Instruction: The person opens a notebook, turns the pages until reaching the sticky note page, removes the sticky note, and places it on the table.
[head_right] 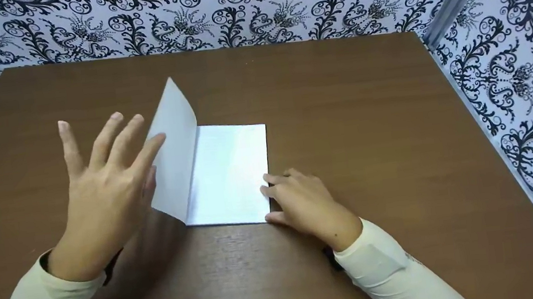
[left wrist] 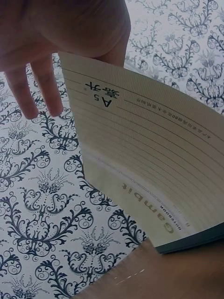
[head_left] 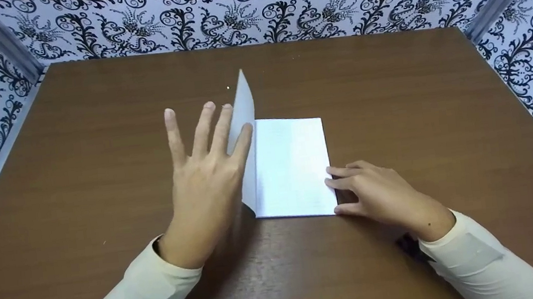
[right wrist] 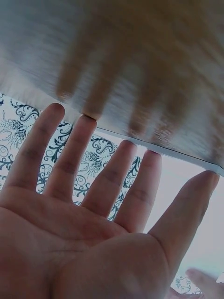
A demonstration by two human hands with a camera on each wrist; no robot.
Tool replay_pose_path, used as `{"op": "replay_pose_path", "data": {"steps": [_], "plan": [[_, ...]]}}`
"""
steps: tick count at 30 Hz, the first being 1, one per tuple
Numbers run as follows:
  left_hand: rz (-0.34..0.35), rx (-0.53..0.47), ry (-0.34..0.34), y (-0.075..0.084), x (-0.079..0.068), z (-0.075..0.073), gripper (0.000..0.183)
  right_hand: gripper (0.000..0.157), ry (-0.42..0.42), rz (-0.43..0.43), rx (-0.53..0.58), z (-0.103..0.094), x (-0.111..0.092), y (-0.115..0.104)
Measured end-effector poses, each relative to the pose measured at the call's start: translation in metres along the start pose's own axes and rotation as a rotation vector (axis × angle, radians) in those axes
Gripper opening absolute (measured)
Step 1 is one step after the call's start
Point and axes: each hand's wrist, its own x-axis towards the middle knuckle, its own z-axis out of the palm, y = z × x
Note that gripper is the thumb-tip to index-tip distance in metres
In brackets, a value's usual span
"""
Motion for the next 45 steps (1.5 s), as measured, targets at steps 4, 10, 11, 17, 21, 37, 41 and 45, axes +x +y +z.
{"op": "replay_pose_path", "data": {"steps": [4, 10, 11, 17, 21, 37, 41, 45], "plan": [[-0.009, 0.030, 0.007, -0.003, -0.001, 0.002, 0.042, 0.053, 0.004, -0.004, -0.004, 0.001, 0.002, 0.000], [0.003, 0.081, -0.028, -0.005, -0.003, 0.005, 0.041, 0.053, 0.012, -0.011, -0.019, 0.002, 0.002, 0.001], [0.006, 0.094, -0.040, -0.005, -0.004, 0.005, 0.041, 0.053, 0.012, -0.011, -0.017, 0.002, 0.002, 0.001], [0.029, 0.138, -0.095, -0.003, -0.006, 0.007, 0.042, 0.053, 0.010, -0.003, -0.006, 0.001, 0.002, 0.000], [0.044, 0.141, -0.134, -0.002, -0.008, 0.011, 0.041, 0.053, 0.005, -0.001, -0.007, 0.000, 0.002, 0.000], [0.121, 0.036, -0.362, 0.016, -0.025, 0.027, 0.038, 0.052, 0.009, -0.016, -0.016, 0.002, 0.000, 0.000], [0.129, -0.004, -0.525, 0.019, -0.026, 0.028, 0.053, 0.052, 0.005, -0.017, -0.019, 0.002, 0.000, 0.000], [0.150, -0.069, -0.644, 0.021, -0.026, 0.030, 0.055, 0.054, 0.006, -0.021, -0.027, 0.003, 0.000, 0.001]]}}
